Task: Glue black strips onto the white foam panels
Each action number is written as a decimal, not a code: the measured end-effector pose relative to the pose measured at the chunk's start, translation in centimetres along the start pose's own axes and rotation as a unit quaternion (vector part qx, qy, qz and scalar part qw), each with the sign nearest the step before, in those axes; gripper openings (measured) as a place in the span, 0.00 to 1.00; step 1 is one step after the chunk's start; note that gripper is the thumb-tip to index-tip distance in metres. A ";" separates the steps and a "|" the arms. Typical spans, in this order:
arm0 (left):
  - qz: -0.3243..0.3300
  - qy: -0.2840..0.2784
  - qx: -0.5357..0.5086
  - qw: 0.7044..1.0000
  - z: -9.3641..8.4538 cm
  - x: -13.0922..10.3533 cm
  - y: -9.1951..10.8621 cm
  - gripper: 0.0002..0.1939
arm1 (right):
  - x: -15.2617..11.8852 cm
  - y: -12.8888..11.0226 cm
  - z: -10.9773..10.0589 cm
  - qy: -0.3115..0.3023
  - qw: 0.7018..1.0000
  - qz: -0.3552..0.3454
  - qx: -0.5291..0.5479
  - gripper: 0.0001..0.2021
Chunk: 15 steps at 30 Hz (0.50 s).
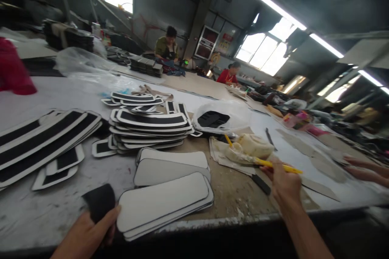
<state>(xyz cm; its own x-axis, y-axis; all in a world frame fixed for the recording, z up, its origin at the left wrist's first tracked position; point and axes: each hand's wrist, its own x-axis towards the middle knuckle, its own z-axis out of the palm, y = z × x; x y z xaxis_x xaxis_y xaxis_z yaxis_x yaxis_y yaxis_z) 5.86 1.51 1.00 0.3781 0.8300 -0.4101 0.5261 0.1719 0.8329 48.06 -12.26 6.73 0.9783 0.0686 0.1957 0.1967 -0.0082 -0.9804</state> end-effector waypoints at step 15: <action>0.008 -0.105 -0.104 0.989 -1.3 0.1 -0.5 0.23 | -24.0 -2.1 7.1 -0.454 0.855 0.215 0.132 0.12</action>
<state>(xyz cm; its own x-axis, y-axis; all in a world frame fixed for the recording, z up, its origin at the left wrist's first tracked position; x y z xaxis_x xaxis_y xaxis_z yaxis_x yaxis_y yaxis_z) 4.63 2.24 1.04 0.5455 0.7092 -0.4466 0.3598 0.2830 0.8890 23.72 -6.80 3.96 0.4790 0.8625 -0.1634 -0.3067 -0.0100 -0.9518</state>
